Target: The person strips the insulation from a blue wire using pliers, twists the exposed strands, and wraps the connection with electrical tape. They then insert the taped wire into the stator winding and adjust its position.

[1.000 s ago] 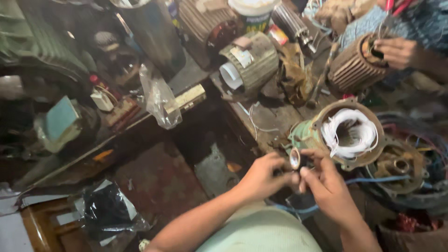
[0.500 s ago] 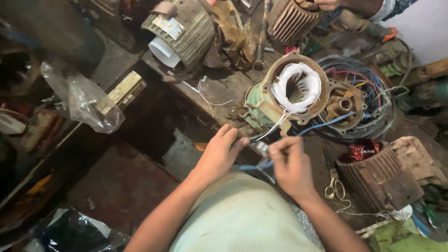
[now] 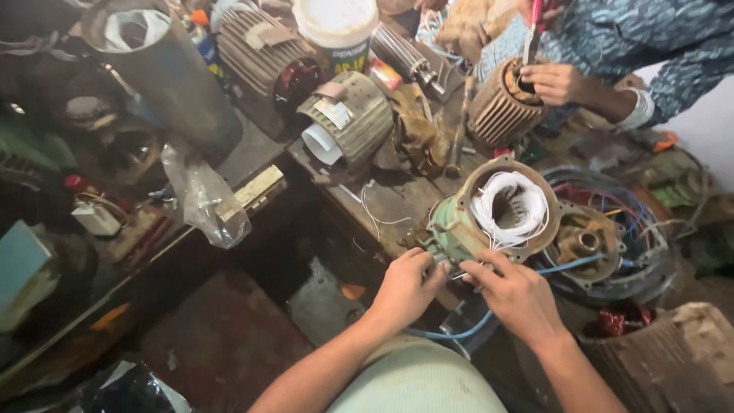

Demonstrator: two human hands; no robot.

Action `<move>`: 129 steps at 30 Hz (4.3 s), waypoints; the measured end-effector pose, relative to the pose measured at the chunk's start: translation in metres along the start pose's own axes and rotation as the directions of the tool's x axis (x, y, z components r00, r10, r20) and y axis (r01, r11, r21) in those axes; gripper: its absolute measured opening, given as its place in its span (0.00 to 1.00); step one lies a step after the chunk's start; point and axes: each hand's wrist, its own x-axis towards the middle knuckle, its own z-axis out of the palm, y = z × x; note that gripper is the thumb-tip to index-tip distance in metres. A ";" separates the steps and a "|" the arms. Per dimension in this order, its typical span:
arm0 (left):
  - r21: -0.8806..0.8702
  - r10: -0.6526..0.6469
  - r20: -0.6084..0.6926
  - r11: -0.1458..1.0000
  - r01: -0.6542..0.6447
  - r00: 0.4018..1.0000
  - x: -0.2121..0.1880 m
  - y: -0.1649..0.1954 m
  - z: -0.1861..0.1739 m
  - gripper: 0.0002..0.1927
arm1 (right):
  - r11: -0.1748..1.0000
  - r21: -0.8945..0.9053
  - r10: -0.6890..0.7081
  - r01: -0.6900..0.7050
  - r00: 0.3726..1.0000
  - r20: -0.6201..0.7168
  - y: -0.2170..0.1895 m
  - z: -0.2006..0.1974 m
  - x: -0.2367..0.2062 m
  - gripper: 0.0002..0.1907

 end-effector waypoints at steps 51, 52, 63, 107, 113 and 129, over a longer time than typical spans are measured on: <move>0.013 -0.302 -0.001 0.953 0.302 0.953 -0.015 0.007 0.065 0.19 | 0.672 0.714 0.253 -0.196 0.967 0.026 0.044 0.072 -0.062 0.13; 0.095 -0.209 -0.009 0.973 0.209 0.978 -0.018 0.005 0.060 0.18 | 0.826 0.561 0.141 -0.060 0.985 -0.103 0.045 0.071 -0.064 0.12; 0.117 -0.029 -0.044 0.992 0.034 0.999 -0.018 0.014 0.051 0.12 | 0.246 0.922 0.248 -0.298 0.939 0.237 0.056 0.022 -0.030 0.11; 0.230 0.022 -0.062 0.973 -0.008 0.998 0.007 0.025 0.062 0.14 | 0.910 0.396 0.145 -0.125 0.989 -0.020 0.069 0.047 -0.050 0.10; 0.260 0.239 -0.032 0.939 -0.223 0.971 0.002 0.042 0.058 0.14 | -0.204 0.903 0.110 -0.377 0.908 0.404 0.101 0.008 -0.009 0.09; 0.303 0.140 -0.016 0.944 -0.128 0.990 0.016 0.054 0.062 0.10 | 0.610 0.747 0.268 -0.263 0.956 0.118 0.094 0.024 -0.027 0.10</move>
